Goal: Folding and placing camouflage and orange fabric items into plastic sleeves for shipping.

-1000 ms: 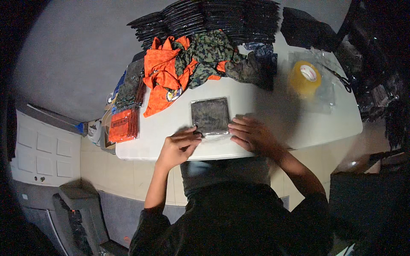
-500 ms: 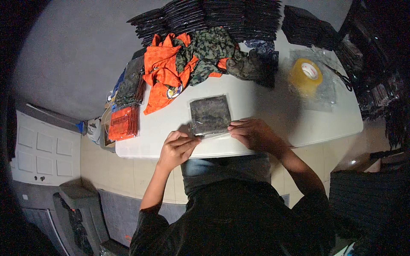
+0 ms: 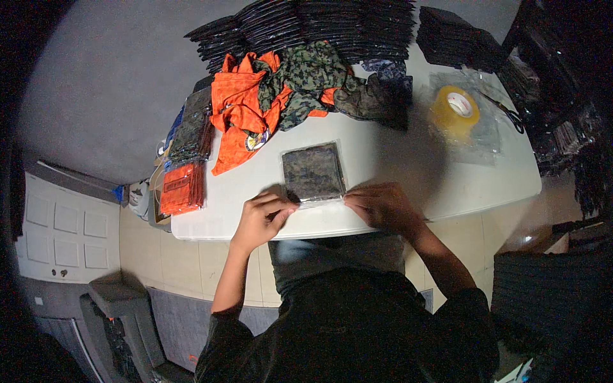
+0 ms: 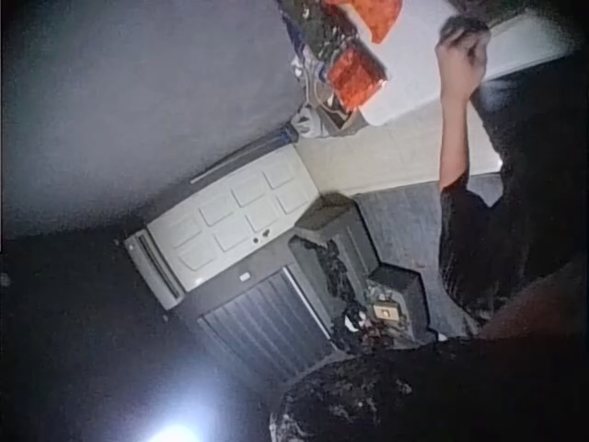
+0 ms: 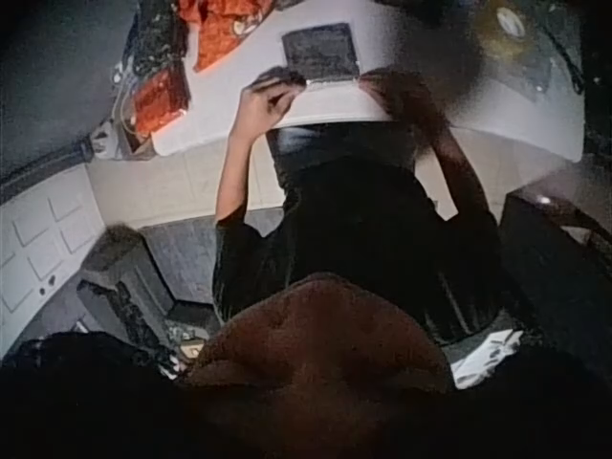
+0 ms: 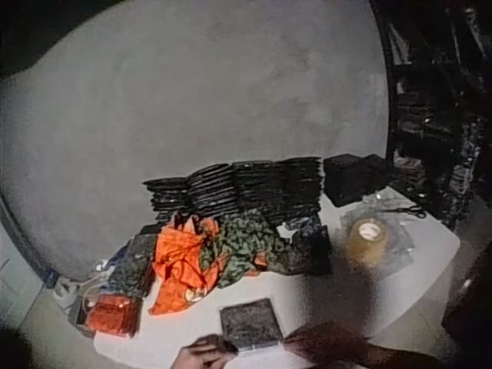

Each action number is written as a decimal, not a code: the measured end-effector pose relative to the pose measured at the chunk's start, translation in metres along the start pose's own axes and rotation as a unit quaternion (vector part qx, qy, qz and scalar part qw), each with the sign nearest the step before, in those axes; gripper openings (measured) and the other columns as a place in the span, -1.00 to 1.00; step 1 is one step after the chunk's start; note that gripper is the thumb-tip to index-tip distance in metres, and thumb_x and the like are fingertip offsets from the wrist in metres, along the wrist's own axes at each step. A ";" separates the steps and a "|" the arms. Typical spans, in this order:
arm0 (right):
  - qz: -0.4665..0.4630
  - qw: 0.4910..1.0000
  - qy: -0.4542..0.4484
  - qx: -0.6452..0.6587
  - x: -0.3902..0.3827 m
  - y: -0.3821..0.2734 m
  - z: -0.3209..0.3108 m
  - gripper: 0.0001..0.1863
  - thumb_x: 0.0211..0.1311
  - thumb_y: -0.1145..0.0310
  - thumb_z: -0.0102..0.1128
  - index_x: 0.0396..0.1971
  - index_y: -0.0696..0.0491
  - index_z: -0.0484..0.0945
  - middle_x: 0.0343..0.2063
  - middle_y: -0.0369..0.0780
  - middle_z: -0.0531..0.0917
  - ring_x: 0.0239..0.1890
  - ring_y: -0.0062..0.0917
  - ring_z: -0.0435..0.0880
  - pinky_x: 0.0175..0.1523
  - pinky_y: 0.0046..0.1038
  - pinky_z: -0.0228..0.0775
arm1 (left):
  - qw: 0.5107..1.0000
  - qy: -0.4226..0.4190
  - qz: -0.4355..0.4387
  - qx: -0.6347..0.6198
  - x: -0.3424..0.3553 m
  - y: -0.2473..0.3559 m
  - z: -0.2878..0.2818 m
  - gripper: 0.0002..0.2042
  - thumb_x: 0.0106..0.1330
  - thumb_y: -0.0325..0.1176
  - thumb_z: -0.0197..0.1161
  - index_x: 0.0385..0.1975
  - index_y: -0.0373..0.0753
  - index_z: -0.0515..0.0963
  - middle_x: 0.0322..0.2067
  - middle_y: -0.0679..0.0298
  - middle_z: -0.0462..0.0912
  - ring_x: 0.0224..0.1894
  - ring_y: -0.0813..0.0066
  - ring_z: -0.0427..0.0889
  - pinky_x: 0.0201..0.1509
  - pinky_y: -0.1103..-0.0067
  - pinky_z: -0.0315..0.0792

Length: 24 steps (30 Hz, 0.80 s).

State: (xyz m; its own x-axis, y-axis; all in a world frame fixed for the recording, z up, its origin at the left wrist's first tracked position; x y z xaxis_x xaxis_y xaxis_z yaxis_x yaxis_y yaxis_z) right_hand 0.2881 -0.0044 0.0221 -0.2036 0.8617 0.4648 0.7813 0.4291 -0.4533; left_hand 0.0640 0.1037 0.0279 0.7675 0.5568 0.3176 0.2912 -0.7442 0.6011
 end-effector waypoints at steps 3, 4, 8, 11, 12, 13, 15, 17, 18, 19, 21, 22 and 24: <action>0.025 1.000 -0.001 0.012 0.002 0.000 0.000 -0.92 0.19 0.43 0.41 -0.31 0.03 0.75 -0.31 -0.20 0.81 -0.22 -0.35 0.83 -0.06 -0.31 0.69 | 0.998 0.059 0.035 -0.014 -0.002 0.005 -0.005 -0.88 0.25 -0.42 0.44 -0.25 -0.19 0.80 -0.41 0.20 0.71 -0.40 0.24 0.67 -0.23 0.41 0.57; 0.040 0.999 -0.008 0.015 0.002 0.001 0.000 -0.92 0.22 0.39 0.37 -0.31 0.02 0.74 -0.31 -0.20 0.80 -0.20 -0.32 0.81 -0.05 -0.28 0.65 | 0.998 0.059 0.034 -0.013 -0.003 0.005 -0.005 -0.88 0.25 -0.42 0.44 -0.25 -0.19 0.80 -0.41 0.20 0.71 -0.40 0.24 0.67 -0.23 0.41 0.57; 0.026 1.000 0.010 0.015 0.003 -0.003 -0.005 -0.91 0.21 0.34 0.39 -0.34 0.02 0.74 -0.32 -0.22 0.80 -0.25 -0.31 0.80 -0.07 -0.26 0.64 | 0.999 0.041 -0.016 -0.019 -0.005 0.001 -0.005 -0.90 0.28 -0.41 0.40 -0.26 -0.19 0.78 -0.34 0.22 0.72 -0.35 0.20 0.70 -0.20 0.40 0.58; 0.028 1.000 -0.013 -0.004 0.008 -0.002 -0.002 -0.88 0.21 0.29 0.39 -0.37 0.00 0.75 -0.35 -0.21 0.79 -0.30 -0.28 0.79 -0.08 -0.23 0.62 | 0.999 0.027 -0.038 -0.009 -0.004 0.000 -0.004 -0.88 0.29 -0.40 0.39 -0.23 -0.22 0.77 -0.36 0.18 0.73 -0.36 0.20 0.71 -0.20 0.41 0.57; 0.034 0.999 -0.003 -0.024 0.009 0.001 -0.001 -0.90 0.17 0.34 0.44 -0.39 0.03 0.74 -0.40 -0.20 0.77 -0.35 -0.31 0.77 -0.17 -0.29 0.60 | 0.999 0.033 -0.040 -0.003 -0.004 0.001 -0.004 -0.87 0.30 -0.40 0.39 -0.21 -0.24 0.75 -0.36 0.15 0.73 -0.36 0.19 0.71 -0.19 0.41 0.57; 0.039 0.998 0.006 -0.043 0.010 0.002 -0.001 -0.89 0.13 0.39 0.49 -0.41 0.06 0.72 -0.46 -0.19 0.75 -0.41 -0.35 0.75 -0.26 -0.35 0.57 | 0.999 0.033 -0.039 -0.002 -0.003 0.001 -0.003 -0.87 0.30 -0.40 0.39 -0.21 -0.24 0.75 -0.36 0.15 0.73 -0.36 0.19 0.71 -0.19 0.41 0.57; 0.120 0.993 -0.008 -0.008 0.016 0.003 -0.003 -0.88 0.15 0.37 0.49 -0.42 0.08 0.73 -0.50 -0.18 0.73 -0.48 -0.40 0.70 -0.33 -0.36 0.51 | 0.995 0.062 -0.058 -0.047 -0.002 -0.003 -0.002 -0.85 0.32 -0.40 0.39 -0.20 -0.30 0.73 -0.39 0.07 0.73 -0.41 0.17 0.71 -0.22 0.40 0.57; 0.199 0.979 -0.021 0.027 0.015 0.010 0.000 -0.86 0.17 0.35 0.49 -0.44 0.10 0.74 -0.54 -0.17 0.72 -0.55 -0.45 0.65 -0.39 -0.37 0.45 | 0.992 0.056 -0.101 -0.050 -0.001 -0.004 -0.002 -0.85 0.33 -0.40 0.38 -0.20 -0.31 0.72 -0.39 0.05 0.73 -0.42 0.18 0.71 -0.25 0.41 0.56; 0.224 0.973 -0.012 0.051 0.013 0.014 0.001 -0.81 0.22 0.28 0.43 -0.43 0.10 0.75 -0.53 -0.13 0.73 -0.50 -0.34 0.69 -0.33 -0.32 0.49 | 0.987 0.049 -0.143 -0.053 -0.001 -0.008 -0.002 -0.84 0.33 -0.40 0.38 -0.20 -0.33 0.71 -0.39 0.03 0.74 -0.44 0.19 0.72 -0.27 0.42 0.56; 0.249 0.966 -0.003 0.074 0.011 0.017 0.003 -0.76 0.27 0.22 0.38 -0.43 0.10 0.76 -0.51 -0.10 0.73 -0.44 -0.24 0.74 -0.27 -0.26 0.52 | 0.987 0.049 -0.143 -0.053 0.000 -0.009 -0.001 -0.84 0.33 -0.40 0.38 -0.20 -0.33 0.71 -0.39 0.03 0.74 -0.44 0.19 0.72 -0.27 0.42 0.56; 0.262 0.962 -0.006 0.071 0.012 0.018 0.005 -0.76 0.26 0.22 0.40 -0.44 0.09 0.76 -0.53 -0.10 0.73 -0.47 -0.26 0.74 -0.30 -0.28 0.52 | 0.984 0.057 -0.157 -0.061 0.001 -0.012 -0.001 -0.84 0.33 -0.37 0.40 -0.25 -0.34 0.70 -0.48 0.10 0.71 -0.54 0.37 0.63 -0.41 0.46 0.44; 0.276 0.959 -0.009 0.069 0.011 0.020 0.006 -0.77 0.24 0.22 0.41 -0.45 0.09 0.76 -0.55 -0.10 0.73 -0.50 -0.28 0.74 -0.33 -0.29 0.52 | 0.984 0.057 -0.157 -0.061 0.003 -0.012 -0.002 -0.84 0.33 -0.37 0.40 -0.25 -0.34 0.70 -0.48 0.10 0.71 -0.54 0.37 0.63 -0.41 0.46 0.44; 0.263 0.962 0.005 0.066 0.009 0.025 0.010 -0.77 0.24 0.22 0.42 -0.47 0.09 0.76 -0.57 -0.11 0.72 -0.52 -0.29 0.74 -0.34 -0.30 0.53 | 0.981 0.040 -0.180 -0.059 0.005 -0.013 -0.001 -0.84 0.32 -0.37 0.40 -0.27 -0.34 0.68 -0.55 0.11 0.68 -0.58 0.41 0.60 -0.42 0.48 0.43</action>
State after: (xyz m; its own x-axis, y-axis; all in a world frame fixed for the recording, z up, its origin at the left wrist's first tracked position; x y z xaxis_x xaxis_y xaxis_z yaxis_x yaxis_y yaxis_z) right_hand 0.3003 0.0168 0.0071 0.2070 0.9665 0.1515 0.6925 -0.0354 -0.7206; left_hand 0.0640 0.1166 0.0223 0.5776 0.8071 0.1228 0.4635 -0.4480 0.7645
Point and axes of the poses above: each hand's wrist, its own x-axis towards the middle knuckle, its own z-axis out of the palm, y = z × x, the point moved 7 cm from there along x, towards the middle knuckle
